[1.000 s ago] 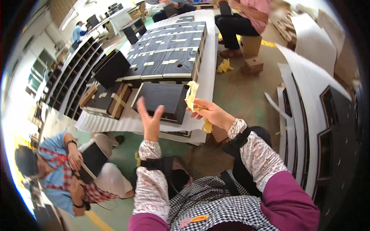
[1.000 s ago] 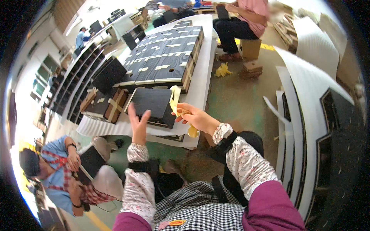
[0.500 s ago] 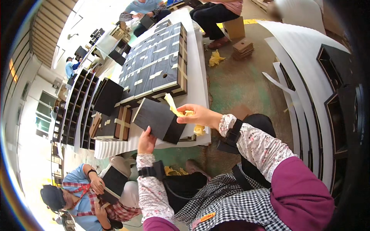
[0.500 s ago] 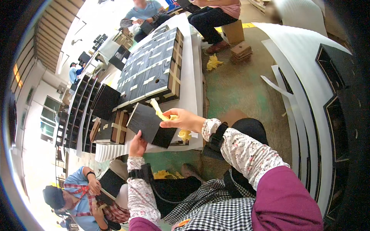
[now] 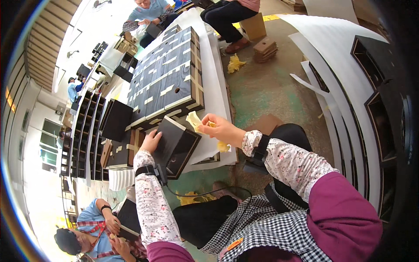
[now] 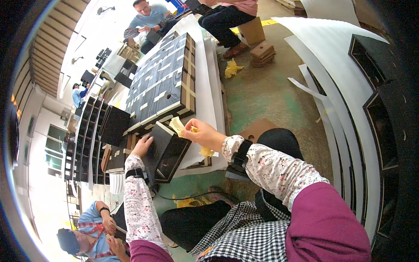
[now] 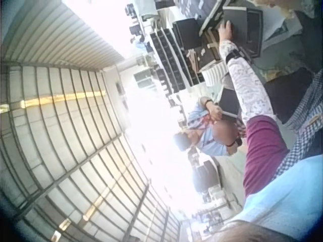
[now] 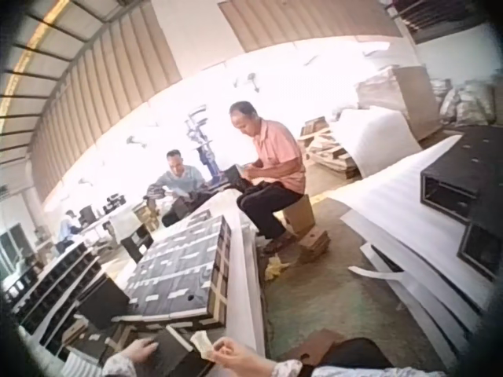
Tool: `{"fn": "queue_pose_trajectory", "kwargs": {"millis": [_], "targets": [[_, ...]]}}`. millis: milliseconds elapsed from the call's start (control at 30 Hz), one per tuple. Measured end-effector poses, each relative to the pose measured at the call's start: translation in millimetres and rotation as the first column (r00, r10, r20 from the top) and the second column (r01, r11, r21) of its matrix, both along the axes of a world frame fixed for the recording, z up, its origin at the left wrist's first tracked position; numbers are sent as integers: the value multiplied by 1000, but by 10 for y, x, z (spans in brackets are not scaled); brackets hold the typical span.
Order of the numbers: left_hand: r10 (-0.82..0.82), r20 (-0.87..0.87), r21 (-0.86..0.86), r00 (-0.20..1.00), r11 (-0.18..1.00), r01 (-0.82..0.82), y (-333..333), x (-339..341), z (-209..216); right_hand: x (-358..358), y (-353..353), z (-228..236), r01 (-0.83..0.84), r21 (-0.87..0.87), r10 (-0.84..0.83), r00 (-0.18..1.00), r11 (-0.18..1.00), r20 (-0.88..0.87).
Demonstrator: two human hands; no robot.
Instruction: The person sits on the floor and applies yellow tape to the edges of small black wooden boxes. They pick up a box, smooth the tape along the seams, and place the finished unit onto a stack on the table.
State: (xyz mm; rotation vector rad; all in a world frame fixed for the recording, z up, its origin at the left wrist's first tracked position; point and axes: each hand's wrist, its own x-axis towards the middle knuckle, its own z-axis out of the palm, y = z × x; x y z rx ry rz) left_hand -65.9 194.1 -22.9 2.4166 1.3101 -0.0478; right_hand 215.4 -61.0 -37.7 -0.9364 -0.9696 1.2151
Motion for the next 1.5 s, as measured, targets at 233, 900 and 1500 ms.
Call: {"fn": "queue_pose_trajectory", "kwargs": {"millis": [233,900,1500], "targets": [[104,-201,442,974,897,-5,-1221,1284,-159,157,0,-132,74,3,-74,993,997,91],[-207,234,643,950,766,9,-1826,1206,-367,226,3,-161,161,-98,-159,987,982,27],[-1,492,533,871,791,-300,-1819,1036,-133,-27,12,-306,83,-89,-60,971,993,231]]}}
